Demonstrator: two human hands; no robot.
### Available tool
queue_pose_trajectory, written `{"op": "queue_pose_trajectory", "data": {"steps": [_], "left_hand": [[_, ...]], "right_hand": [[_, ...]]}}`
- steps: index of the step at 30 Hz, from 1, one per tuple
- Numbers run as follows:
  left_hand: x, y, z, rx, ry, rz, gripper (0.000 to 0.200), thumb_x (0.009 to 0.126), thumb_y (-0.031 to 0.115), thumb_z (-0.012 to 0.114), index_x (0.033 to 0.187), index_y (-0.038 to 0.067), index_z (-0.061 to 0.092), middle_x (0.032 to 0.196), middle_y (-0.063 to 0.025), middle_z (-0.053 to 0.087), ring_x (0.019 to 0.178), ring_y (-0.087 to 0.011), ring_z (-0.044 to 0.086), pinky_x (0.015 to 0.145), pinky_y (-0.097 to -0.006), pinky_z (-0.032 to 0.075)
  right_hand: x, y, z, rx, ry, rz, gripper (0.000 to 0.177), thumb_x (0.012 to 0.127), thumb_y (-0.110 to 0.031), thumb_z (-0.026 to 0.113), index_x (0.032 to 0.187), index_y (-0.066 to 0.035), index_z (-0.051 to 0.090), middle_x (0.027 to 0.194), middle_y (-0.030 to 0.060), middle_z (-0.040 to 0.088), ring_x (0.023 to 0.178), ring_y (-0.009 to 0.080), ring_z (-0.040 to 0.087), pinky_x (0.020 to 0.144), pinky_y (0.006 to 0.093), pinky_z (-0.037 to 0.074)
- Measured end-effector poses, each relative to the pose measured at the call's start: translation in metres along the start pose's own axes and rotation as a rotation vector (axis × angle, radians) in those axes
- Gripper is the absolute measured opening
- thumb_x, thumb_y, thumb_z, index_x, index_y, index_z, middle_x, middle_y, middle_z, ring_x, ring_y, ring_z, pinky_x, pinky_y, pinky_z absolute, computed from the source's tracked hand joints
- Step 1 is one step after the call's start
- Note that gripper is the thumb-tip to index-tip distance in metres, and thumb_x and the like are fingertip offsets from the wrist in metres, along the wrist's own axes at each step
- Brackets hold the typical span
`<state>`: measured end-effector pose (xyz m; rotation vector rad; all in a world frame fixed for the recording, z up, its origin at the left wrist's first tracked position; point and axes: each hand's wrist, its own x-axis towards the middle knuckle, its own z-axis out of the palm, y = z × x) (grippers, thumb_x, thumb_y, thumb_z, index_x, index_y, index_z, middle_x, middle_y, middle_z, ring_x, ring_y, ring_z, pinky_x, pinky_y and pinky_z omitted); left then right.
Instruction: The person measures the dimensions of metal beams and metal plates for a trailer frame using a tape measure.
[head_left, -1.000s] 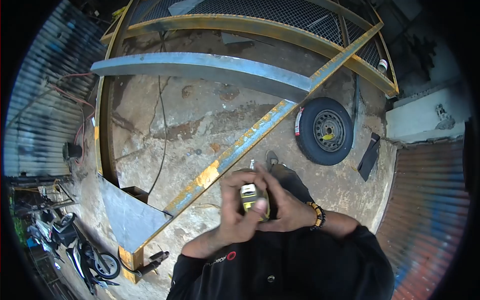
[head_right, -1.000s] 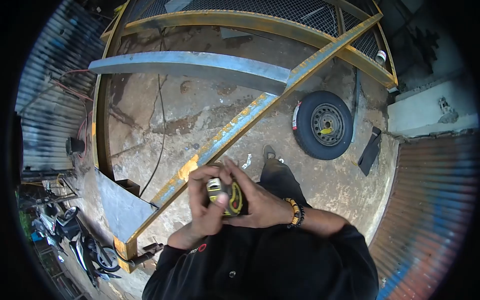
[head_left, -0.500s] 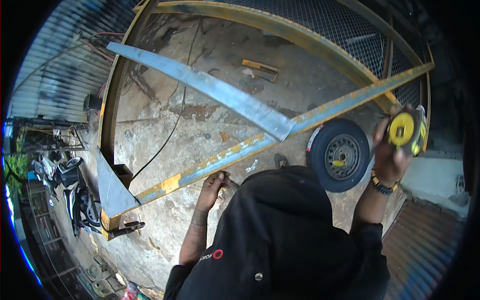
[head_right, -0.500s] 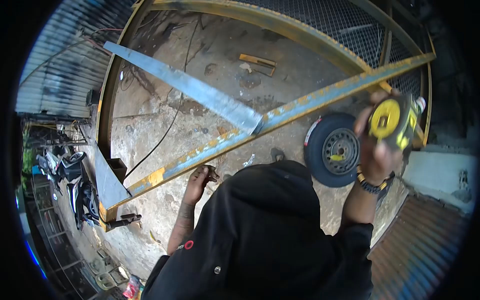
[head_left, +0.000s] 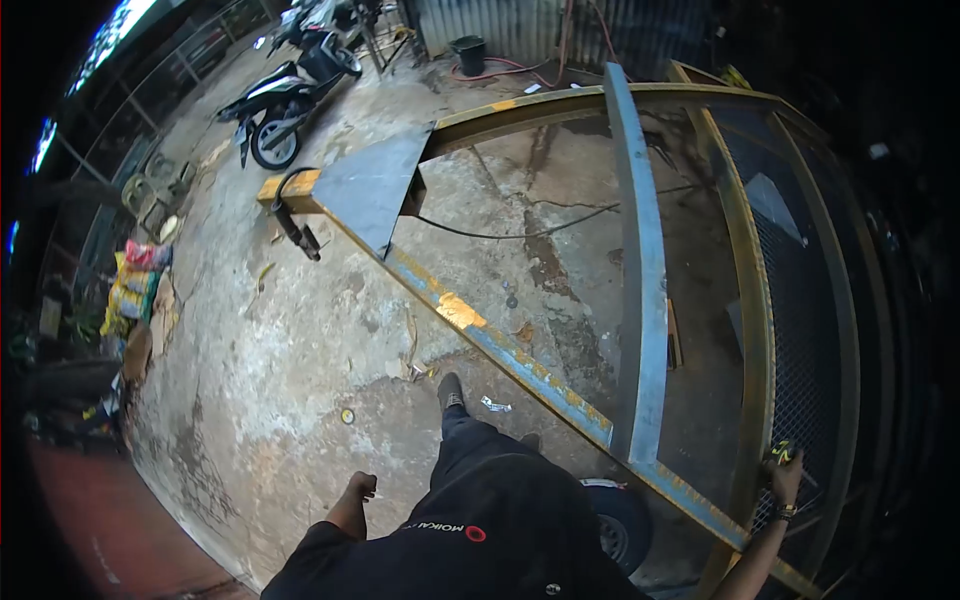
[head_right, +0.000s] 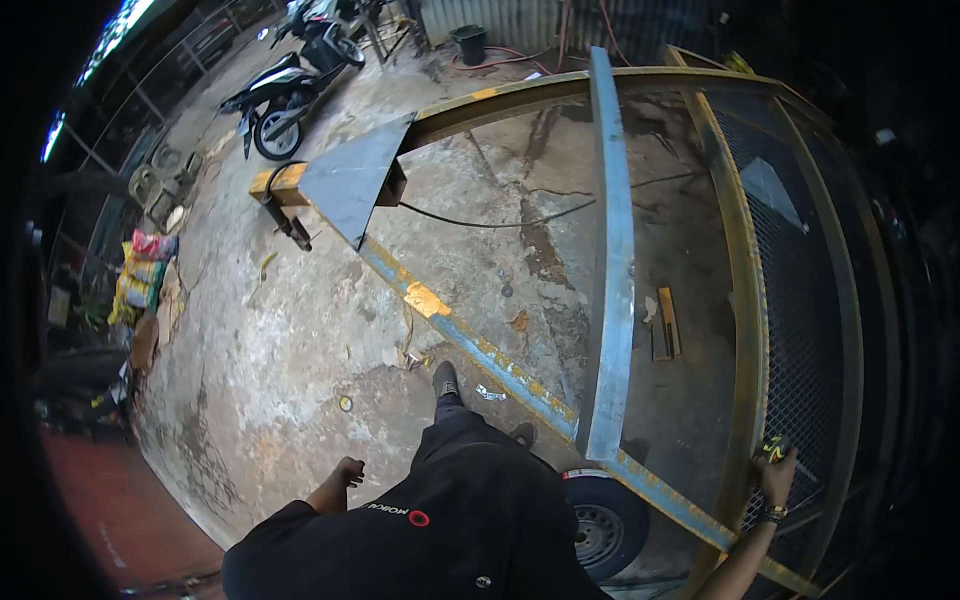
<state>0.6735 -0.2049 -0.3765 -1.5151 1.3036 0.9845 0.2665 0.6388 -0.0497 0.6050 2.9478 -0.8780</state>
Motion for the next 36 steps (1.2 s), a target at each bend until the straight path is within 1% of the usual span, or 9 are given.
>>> {"op": "queue_pose_trajectory", "data": {"steps": [6,8,14,15,18,23,26,31,36], "left_hand": [[-0.034,0.055,0.106,-0.135,0.007,0.365,0.039,0.086,0.037,0.055,0.101,0.002,0.064,0.096,-0.0190,0.069,0.087,-0.0301,0.068,0.070,-0.0458,0.052],[-0.038,0.073,0.127,0.160,0.166,0.830,0.050,0.078,0.043,0.064,0.099,-0.003,0.065,0.097,-0.0255,0.068,0.090,-0.0332,0.067,0.076,-0.0442,0.052],[-0.062,0.119,0.084,-0.037,-0.010,0.555,0.039,0.083,0.032,0.060,0.095,-0.005,0.063,0.082,-0.0205,0.068,0.072,-0.0289,0.068,0.066,-0.0395,0.053],[-0.043,0.118,0.075,-0.033,0.013,0.539,0.034,0.085,0.028,0.058,0.094,-0.005,0.062,0.078,-0.0185,0.068,0.067,-0.0267,0.067,0.062,-0.0386,0.052],[0.025,0.114,0.037,-0.047,0.034,0.514,0.028,0.087,0.022,0.055,0.091,-0.006,0.059,0.074,-0.0175,0.066,0.060,-0.0248,0.065,0.055,-0.0375,0.051],[0.071,0.152,-0.020,-0.244,-0.088,0.470,0.024,0.090,0.021,0.052,0.099,-0.001,0.054,0.076,-0.0161,0.064,0.059,-0.0247,0.062,0.046,-0.0364,0.046],[0.094,0.173,-0.035,-0.294,-0.170,0.409,0.027,0.090,0.021,0.050,0.099,-0.003,0.057,0.074,-0.0133,0.066,0.059,-0.0224,0.064,0.050,-0.0351,0.050],[0.110,0.197,-0.043,-0.359,-0.330,0.363,0.026,0.092,0.024,0.051,0.100,0.001,0.059,0.077,-0.0108,0.067,0.062,-0.0205,0.065,0.051,-0.0333,0.049],[0.109,0.202,-0.054,-0.329,-0.401,0.274,0.025,0.091,0.024,0.052,0.100,0.002,0.059,0.076,-0.0108,0.066,0.061,-0.0209,0.064,0.050,-0.0347,0.048]], "right_hand": [[0.031,-0.011,0.014,0.011,-0.198,-0.020,0.056,0.072,-0.012,0.070,0.120,0.000,0.044,0.095,0.0086,0.060,0.080,0.0180,0.059,0.070,0.0342,0.051],[0.025,-0.033,0.012,0.063,-0.262,-0.011,0.054,0.072,-0.011,0.071,0.117,-0.001,0.043,0.094,0.0078,0.059,0.081,0.0172,0.058,0.071,0.0334,0.050],[0.026,-0.014,0.016,-0.316,-0.149,-0.079,0.096,0.070,-0.027,0.080,0.144,-0.003,0.024,0.139,0.0247,0.042,0.129,0.0393,0.039,0.101,0.0496,0.039],[0.012,-0.046,0.012,-0.475,-0.171,0.068,0.114,0.069,-0.038,0.080,0.151,-0.007,0.008,0.152,0.0271,0.022,0.141,0.0478,0.012,0.111,0.0551,0.024],[-0.018,-0.079,0.009,-0.510,0.001,0.039,0.112,0.071,-0.041,0.079,0.151,-0.007,0.009,0.151,0.0270,0.024,0.139,0.0516,0.010,0.110,0.0565,0.024],[-0.081,-0.126,-0.010,-0.440,0.034,-0.023,0.072,0.087,-0.039,0.066,0.140,0.001,0.037,0.126,0.0217,0.054,0.106,0.0290,0.057,0.085,0.0396,0.049],[-0.136,-0.184,-0.013,-0.279,-0.147,0.392,0.060,0.089,-0.038,0.064,0.131,0.002,0.047,0.102,0.0155,0.064,0.084,0.0222,0.063,0.067,0.0338,0.051],[-0.206,-0.236,0.001,-0.237,-0.048,0.439,0.047,0.096,-0.047,0.049,0.098,0.000,0.057,0.069,0.0021,0.058,0.057,0.0120,0.057,0.045,0.0262,0.041],[-0.220,-0.332,0.026,-0.179,-0.027,0.382,0.056,0.099,-0.048,0.044,0.114,0.004,0.055,0.080,0.0047,0.061,0.070,0.0117,0.057,0.059,0.0257,0.045]]}}
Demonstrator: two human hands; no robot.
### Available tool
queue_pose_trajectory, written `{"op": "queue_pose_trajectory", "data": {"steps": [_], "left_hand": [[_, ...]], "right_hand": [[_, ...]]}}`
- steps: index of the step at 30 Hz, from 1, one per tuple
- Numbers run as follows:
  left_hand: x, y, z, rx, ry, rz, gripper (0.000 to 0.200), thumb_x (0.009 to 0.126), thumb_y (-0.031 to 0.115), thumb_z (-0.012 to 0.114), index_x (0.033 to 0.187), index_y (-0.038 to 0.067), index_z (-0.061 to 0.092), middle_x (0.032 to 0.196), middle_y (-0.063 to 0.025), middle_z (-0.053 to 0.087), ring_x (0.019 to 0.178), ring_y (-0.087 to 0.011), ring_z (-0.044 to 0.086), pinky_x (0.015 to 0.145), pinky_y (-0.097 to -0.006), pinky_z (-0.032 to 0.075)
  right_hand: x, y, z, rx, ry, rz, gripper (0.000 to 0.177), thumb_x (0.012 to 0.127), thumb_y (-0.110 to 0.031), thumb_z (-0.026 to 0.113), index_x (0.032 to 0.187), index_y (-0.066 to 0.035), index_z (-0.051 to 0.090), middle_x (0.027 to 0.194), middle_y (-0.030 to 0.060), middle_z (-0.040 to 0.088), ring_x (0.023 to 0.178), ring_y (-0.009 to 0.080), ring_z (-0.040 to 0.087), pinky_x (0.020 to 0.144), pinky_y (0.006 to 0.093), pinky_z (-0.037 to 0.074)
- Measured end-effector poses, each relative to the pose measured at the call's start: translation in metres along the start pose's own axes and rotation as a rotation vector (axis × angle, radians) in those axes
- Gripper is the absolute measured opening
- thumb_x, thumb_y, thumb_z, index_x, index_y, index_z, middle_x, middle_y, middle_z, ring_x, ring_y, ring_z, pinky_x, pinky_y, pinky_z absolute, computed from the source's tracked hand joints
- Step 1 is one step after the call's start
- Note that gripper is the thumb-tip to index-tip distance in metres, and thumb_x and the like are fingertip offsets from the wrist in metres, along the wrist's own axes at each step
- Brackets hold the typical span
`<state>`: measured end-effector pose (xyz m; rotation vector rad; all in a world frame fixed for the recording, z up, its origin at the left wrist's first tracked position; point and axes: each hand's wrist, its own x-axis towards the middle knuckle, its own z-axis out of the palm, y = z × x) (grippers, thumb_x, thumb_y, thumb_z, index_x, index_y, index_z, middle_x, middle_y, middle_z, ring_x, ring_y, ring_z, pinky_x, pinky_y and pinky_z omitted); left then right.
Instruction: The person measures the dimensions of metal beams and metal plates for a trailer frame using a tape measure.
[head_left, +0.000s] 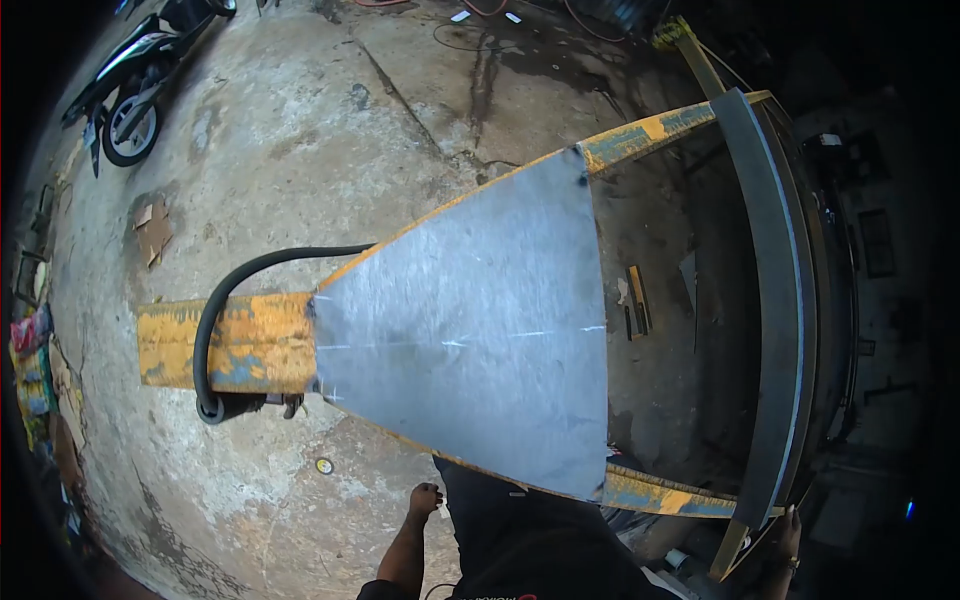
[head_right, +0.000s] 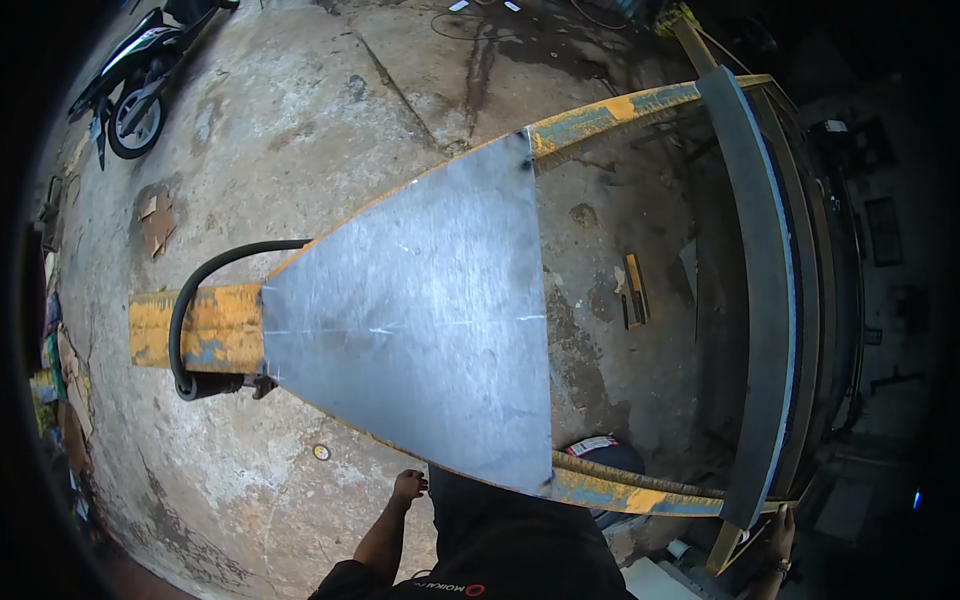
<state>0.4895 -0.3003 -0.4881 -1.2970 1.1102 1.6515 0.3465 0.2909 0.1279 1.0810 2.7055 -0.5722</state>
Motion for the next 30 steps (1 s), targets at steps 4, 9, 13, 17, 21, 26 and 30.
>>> {"op": "queue_pose_trajectory", "data": {"steps": [4,9,13,17,21,26,30], "left_hand": [[0.065,-0.053,-0.043,-0.185,-0.344,-0.155,0.023,0.092,0.023,0.051,0.103,0.003,0.058,0.076,-0.0126,0.065,0.060,-0.0247,0.064,0.048,-0.0388,0.047],[0.059,-0.023,-0.073,-0.220,-0.300,-0.197,0.022,0.092,0.022,0.052,0.105,0.005,0.057,0.077,-0.0143,0.065,0.060,-0.0269,0.063,0.048,-0.0403,0.046],[0.031,0.029,-0.082,0.095,-0.109,-0.104,0.037,0.091,0.032,0.037,0.112,0.008,0.055,0.097,-0.0169,0.062,0.089,-0.0338,0.061,0.069,-0.0529,0.045],[-0.008,0.095,-0.079,0.192,-0.010,0.025,0.031,0.090,0.024,0.049,0.113,0.004,0.054,0.096,-0.0161,0.065,0.082,-0.0309,0.065,0.067,-0.0453,0.049],[0.002,0.129,-0.090,0.348,-0.096,0.142,0.038,0.090,0.025,0.048,0.123,0.005,0.052,0.102,-0.0148,0.066,0.089,-0.0281,0.065,0.072,-0.0422,0.050],[0.035,0.140,-0.105,1.152,-0.049,0.653,0.037,0.087,0.024,0.054,0.119,0.005,0.056,0.099,-0.0100,0.067,0.084,-0.0247,0.065,0.070,-0.0383,0.051],[0.016,0.146,-0.100,1.773,-0.186,1.099,0.033,0.085,0.022,0.057,0.113,0.004,0.059,0.094,-0.0064,0.067,0.079,-0.0235,0.064,0.068,-0.0359,0.052]], "right_hand": [[0.005,-0.022,0.000,-0.070,0.096,-0.050,0.062,0.099,-0.045,0.044,0.130,0.008,0.045,0.113,0.0162,0.059,0.103,0.0220,0.056,0.087,0.0312,0.044],[0.007,-0.108,0.026,-0.190,0.202,-0.348,0.053,0.099,-0.039,0.045,0.133,0.002,0.046,0.124,0.0189,0.054,0.116,0.0296,0.051,0.098,0.0381,0.038],[-0.007,-0.181,0.050,-0.163,0.338,-0.584,0.054,0.096,-0.038,0.049,0.134,0.000,0.046,0.126,0.0168,0.052,0.121,0.0292,0.050,0.102,0.0387,0.037],[-0.034,-0.212,0.050,-0.081,0.506,-0.829,0.056,0.098,-0.044,0.040,0.133,0.000,0.049,0.128,0.0160,0.051,0.124,0.0267,0.047,0.105,0.0384,0.035],[-0.033,-0.169,0.021,0.306,0.761,-0.887,0.076,0.097,-0.061,0.024,0.126,0.003,0.054,0.120,0.0162,0.057,0.115,0.0254,0.053,0.099,0.0388,0.039],[-0.017,-0.076,0.001,0.865,1.001,-0.774,0.083,0.097,-0.062,0.019,0.118,0.008,0.056,0.109,0.0198,0.063,0.100,0.0264,0.059,0.093,0.0384,0.042],[0.006,0.017,0.031,0.938,1.039,-0.654,0.080,0.098,-0.060,0.019,0.114,0.008,0.059,0.107,0.0208,0.064,0.096,0.0259,0.060,0.088,0.0368,0.045]]}}
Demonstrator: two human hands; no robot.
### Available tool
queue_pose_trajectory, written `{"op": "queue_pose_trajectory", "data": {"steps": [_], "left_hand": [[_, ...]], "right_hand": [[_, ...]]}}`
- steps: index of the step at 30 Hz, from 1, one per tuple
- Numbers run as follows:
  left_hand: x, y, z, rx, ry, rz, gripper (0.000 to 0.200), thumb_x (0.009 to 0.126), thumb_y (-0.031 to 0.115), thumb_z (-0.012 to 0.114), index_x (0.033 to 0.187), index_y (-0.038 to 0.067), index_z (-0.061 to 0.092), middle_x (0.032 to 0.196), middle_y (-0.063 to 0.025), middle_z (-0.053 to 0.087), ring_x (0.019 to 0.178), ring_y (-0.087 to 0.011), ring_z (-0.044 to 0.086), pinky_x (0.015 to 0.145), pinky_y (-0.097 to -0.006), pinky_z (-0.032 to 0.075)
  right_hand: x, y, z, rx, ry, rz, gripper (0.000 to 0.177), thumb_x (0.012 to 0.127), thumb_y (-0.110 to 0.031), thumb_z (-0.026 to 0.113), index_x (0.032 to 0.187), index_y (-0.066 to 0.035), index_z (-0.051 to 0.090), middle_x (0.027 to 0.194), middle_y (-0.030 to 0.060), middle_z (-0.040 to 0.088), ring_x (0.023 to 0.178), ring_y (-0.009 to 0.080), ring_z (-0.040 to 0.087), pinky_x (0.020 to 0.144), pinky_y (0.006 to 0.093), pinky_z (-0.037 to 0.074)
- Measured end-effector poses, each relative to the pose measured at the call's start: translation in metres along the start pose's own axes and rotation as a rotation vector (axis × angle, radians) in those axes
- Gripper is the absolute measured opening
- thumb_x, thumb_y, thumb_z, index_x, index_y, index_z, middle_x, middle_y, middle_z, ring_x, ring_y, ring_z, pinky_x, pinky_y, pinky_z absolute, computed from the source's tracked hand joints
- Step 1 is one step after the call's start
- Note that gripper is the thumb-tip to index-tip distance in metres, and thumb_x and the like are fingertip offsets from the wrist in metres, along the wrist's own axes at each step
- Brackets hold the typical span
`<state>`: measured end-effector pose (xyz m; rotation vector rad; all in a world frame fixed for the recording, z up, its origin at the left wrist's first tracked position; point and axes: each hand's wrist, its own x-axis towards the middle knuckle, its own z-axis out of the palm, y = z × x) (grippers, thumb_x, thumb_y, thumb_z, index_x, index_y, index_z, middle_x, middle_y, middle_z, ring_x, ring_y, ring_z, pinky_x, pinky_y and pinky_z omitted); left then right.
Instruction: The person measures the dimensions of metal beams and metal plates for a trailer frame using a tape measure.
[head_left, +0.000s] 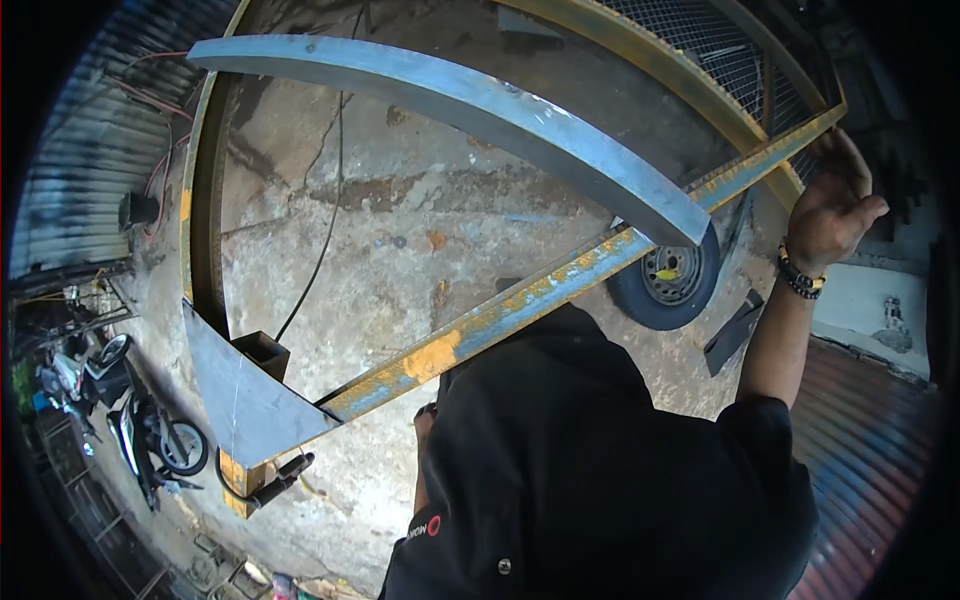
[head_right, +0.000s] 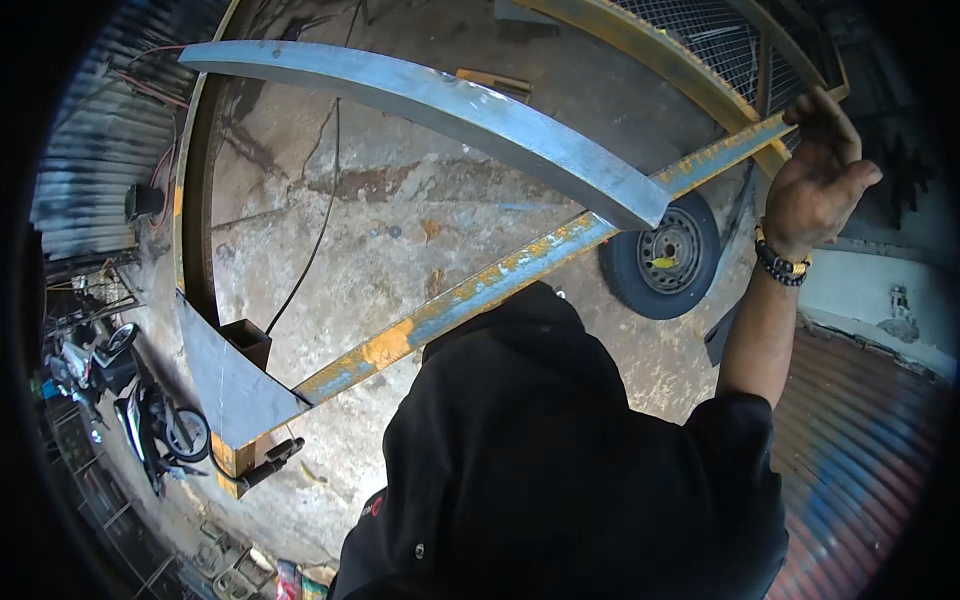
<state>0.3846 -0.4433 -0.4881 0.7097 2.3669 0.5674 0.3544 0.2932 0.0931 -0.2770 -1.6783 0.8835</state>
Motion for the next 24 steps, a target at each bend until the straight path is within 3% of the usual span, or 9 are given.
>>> {"op": "queue_pose_trajectory", "data": {"steps": [2,6,8,10,12,16,18,19,24], "left_hand": [[0.020,0.015,-0.003,0.220,-0.075,0.201,0.029,0.085,0.019,0.057,0.109,0.003,0.061,0.092,-0.0051,0.067,0.076,-0.0237,0.063,0.068,-0.0351,0.052],[0.036,0.099,-0.064,-0.141,-0.030,0.000,0.021,0.089,0.019,0.053,0.100,0.002,0.060,0.087,-0.0067,0.065,0.072,-0.0230,0.060,0.065,-0.0356,0.048],[0.050,0.140,-0.098,-0.333,0.013,-0.103,0.020,0.091,0.019,0.051,0.095,0.002,0.059,0.084,-0.0075,0.064,0.070,-0.0226,0.059,0.063,-0.0359,0.047],[0.065,0.171,-0.134,-0.325,-0.230,-0.498,0.031,0.092,0.028,0.052,0.099,0.001,0.065,0.096,-0.0143,0.067,0.091,-0.0260,0.064,0.078,-0.0325,0.050],[0.062,0.191,-0.142,-0.878,-0.066,-0.762,0.032,0.097,0.026,0.049,0.115,0.000,0.056,0.094,-0.0121,0.065,0.088,-0.0230,0.064,0.069,-0.0348,0.052],[0.037,0.165,-0.130,-0.980,-0.022,-0.774,0.033,0.098,0.029,0.051,0.117,0.003,0.054,0.102,-0.0128,0.064,0.092,-0.0246,0.064,0.071,-0.0377,0.053],[0.010,0.155,-0.117,-1.048,0.100,-0.789,0.029,0.097,0.029,0.052,0.110,0.004,0.057,0.094,-0.0086,0.066,0.083,-0.0185,0.064,0.064,-0.0338,0.052],[-0.007,0.148,-0.109,-1.061,0.127,-0.786,0.029,0.097,0.030,0.052,0.110,0.004,0.058,0.094,-0.0083,0.066,0.082,-0.0181,0.064,0.064,-0.0334,0.051],[-0.128,0.084,-0.060,-1.150,0.286,-0.909,0.033,0.096,0.034,0.054,0.107,0.004,0.059,0.089,-0.0077,0.066,0.078,-0.0172,0.063,0.062,-0.0326,0.051]], "right_hand": [[-0.030,0.027,-0.015,-0.131,0.049,0.056,0.079,0.098,-0.059,0.020,0.114,0.007,0.059,0.105,0.0206,0.064,0.093,0.0255,0.060,0.084,0.0355,0.045],[-0.065,0.024,-0.048,0.315,-0.342,0.200,0.067,0.095,-0.061,0.035,0.090,0.000,0.061,0.078,0.0083,0.052,0.070,0.0203,0.046,0.063,0.0297,0.036],[-0.066,0.004,-0.047,0.383,-0.516,0.243,0.060,0.091,-0.061,0.047,0.077,-0.003,0.056,0.071,0.0052,0.046,0.066,0.0178,0.041,0.057,0.0294,0.031],[-0.059,-0.003,-0.051,0.415,-0.616,0.260,0.060,0.085,-0.064,0.055,0.073,-0.006,0.055,0.067,0.0037,0.046,0.060,0.0163,0.040,0.053,0.0289,0.029],[-0.051,-0.010,-0.045,0.497,-0.721,0.208,0.062,0.082,-0.067,0.058,0.072,-0.007,0.055,0.065,0.0017,0.045,0.056,0.0153,0.039,0.052,0.0290,0.027],[-0.047,-0.033,-0.009,0.774,-0.986,0.088,0.060,0.069,-0.070,0.070,0.067,-0.012,0.057,0.061,-0.0023,0.048,0.051,0.0148,0.042,0.048,0.0287,0.030],[-0.054,-0.054,0.028,0.920,-1.248,0.007,0.057,0.063,-0.067,0.077,0.069,-0.012,0.062,0.063,-0.0021,0.055,0.051,0.0152,0.049,0.046,0.0268,0.036],[-0.060,-0.068,0.050,0.955,-1.404,-0.023,0.057,0.060,-0.063,0.082,0.076,-0.010,0.066,0.066,-0.0006,0.058,0.053,0.0155,0.052,0.048,0.0258,0.041],[-0.163,-0.158,0.147,1.159,-1.635,-0.008,0.065,0.054,-0.053,0.089,0.086,-0.001,0.066,0.072,0.0065,0.061,0.054,0.0176,0.056,0.048,0.0261,0.042]]}}
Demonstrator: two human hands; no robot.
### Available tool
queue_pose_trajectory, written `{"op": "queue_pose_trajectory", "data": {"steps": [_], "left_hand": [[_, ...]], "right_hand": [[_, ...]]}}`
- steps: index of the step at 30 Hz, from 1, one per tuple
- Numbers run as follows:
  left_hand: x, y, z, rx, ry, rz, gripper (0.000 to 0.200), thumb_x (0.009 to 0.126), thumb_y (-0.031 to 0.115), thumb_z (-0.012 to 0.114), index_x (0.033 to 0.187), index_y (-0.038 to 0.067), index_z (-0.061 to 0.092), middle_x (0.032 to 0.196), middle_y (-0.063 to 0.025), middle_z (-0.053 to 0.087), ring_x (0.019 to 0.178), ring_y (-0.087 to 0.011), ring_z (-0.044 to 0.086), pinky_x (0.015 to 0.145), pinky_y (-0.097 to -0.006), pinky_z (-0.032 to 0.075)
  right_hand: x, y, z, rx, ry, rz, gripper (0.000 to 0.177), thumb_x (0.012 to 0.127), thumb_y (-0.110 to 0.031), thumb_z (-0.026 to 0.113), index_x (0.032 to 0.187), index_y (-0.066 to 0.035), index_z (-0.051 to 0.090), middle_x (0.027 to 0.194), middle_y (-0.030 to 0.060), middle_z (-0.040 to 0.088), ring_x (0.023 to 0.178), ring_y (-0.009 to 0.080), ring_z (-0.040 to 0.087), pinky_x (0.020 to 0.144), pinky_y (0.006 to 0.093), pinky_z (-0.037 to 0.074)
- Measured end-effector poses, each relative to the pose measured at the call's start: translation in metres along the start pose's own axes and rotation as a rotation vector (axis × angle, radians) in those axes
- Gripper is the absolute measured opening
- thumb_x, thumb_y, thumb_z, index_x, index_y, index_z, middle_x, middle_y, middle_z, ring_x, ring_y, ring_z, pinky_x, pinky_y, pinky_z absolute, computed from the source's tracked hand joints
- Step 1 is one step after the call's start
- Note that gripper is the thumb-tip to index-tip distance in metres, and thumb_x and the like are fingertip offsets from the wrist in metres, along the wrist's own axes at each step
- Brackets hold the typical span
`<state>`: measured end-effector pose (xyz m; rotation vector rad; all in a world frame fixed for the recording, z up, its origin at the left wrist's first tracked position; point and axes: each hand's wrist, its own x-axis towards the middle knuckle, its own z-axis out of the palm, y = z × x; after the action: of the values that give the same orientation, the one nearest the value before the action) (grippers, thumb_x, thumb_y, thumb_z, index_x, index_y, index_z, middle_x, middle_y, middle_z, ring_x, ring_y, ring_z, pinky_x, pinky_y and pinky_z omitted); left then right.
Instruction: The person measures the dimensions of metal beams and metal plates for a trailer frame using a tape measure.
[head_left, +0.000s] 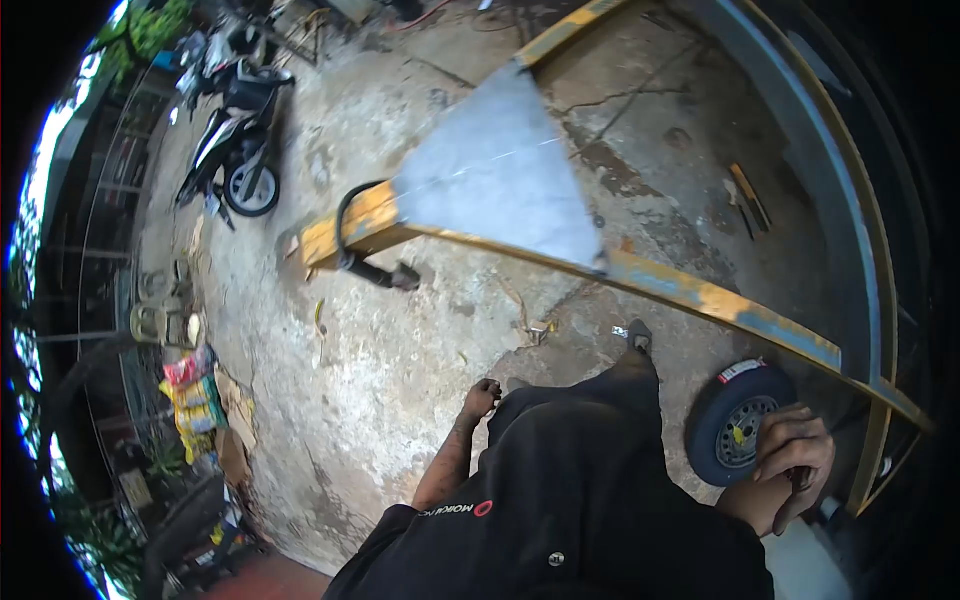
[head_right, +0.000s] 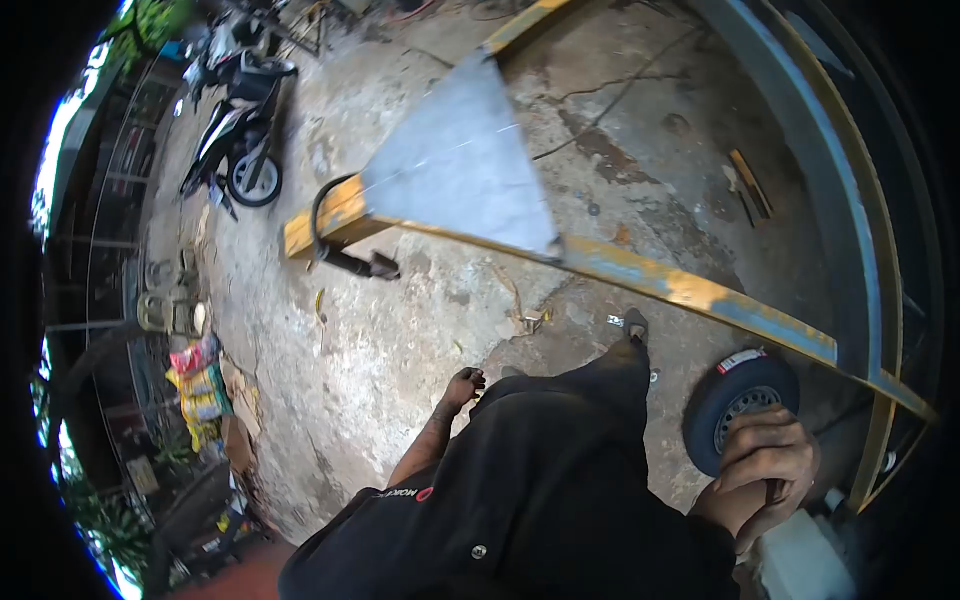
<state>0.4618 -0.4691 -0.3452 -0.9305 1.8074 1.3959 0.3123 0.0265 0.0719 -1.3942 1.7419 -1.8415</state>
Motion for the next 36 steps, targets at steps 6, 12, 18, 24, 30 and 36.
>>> {"op": "queue_pose_trajectory", "data": {"steps": [6,12,18,24,30,36], "left_hand": [[-0.055,-0.213,-0.158,-0.222,0.216,-0.399,0.023,0.091,0.026,0.052,0.092,0.005,0.060,0.078,-0.0068,0.063,0.063,-0.0190,0.061,0.052,-0.0356,0.049],[-0.073,-0.332,-0.271,-0.017,0.131,-0.530,0.022,0.094,0.011,0.041,0.098,0.006,0.061,0.087,-0.0103,0.066,0.062,-0.0237,0.062,0.056,-0.0417,0.054],[-0.021,-0.227,-0.292,-0.483,0.303,-0.455,0.031,0.092,0.021,0.048,0.117,0.004,0.053,0.101,-0.0162,0.065,0.084,-0.0309,0.066,0.069,-0.0477,0.052],[0.012,-0.094,-0.382,0.350,0.345,0.159,0.028,0.092,0.025,0.055,0.097,-0.002,0.063,0.089,-0.0172,0.067,0.082,-0.0268,0.066,0.073,-0.0401,0.051],[0.021,0.005,-0.504,-0.281,0.281,-0.170,0.022,0.092,0.017,0.055,0.102,-0.002,0.058,0.080,-0.0153,0.064,0.075,-0.0282,0.066,0.060,-0.0417,0.056],[0.172,-0.026,-0.687,0.600,0.023,-0.088,0.032,0.082,0.023,0.068,0.104,0.000,0.066,0.094,-0.0163,0.068,0.080,-0.0277,0.067,0.068,-0.0367,0.054]], "right_hand": [[0.134,0.043,0.106,0.109,-0.421,0.121,0.071,0.053,-0.045,0.091,0.097,0.004,0.065,0.082,0.0121,0.062,0.063,0.0199,0.061,0.053,0.0277,0.045],[0.237,0.089,0.186,0.350,-0.546,0.122,0.065,0.063,-0.037,0.088,0.105,0.005,0.063,0.085,0.0126,0.062,0.066,0.0222,0.061,0.056,0.0303,0.047],[0.345,0.179,0.249,0.643,-0.618,0.012,0.048,0.076,-0.033,0.080,0.102,0.002,0.059,0.080,0.0068,0.054,0.068,0.0202,0.055,0.060,0.0322,0.045],[0.445,0.211,0.251,0.635,-0.566,-0.099,0.044,0.081,-0.037,0.074,0.096,0.001,0.059,0.076,0.0073,0.052,0.068,0.0218,0.054,0.060,0.0342,0.044],[0.491,0.220,0.237,0.649,-0.345,-0.003,0.042,0.081,-0.037,0.074,0.095,0.000,0.059,0.076,0.0066,0.051,0.068,0.0201,0.054,0.059,0.0335,0.043],[0.531,0.249,0.277,0.439,0.023,0.115,0.046,0.081,-0.042,0.073,0.098,-0.001,0.059,0.081,0.0053,0.055,0.067,0.0179,0.055,0.059,0.0314,0.044]]}}
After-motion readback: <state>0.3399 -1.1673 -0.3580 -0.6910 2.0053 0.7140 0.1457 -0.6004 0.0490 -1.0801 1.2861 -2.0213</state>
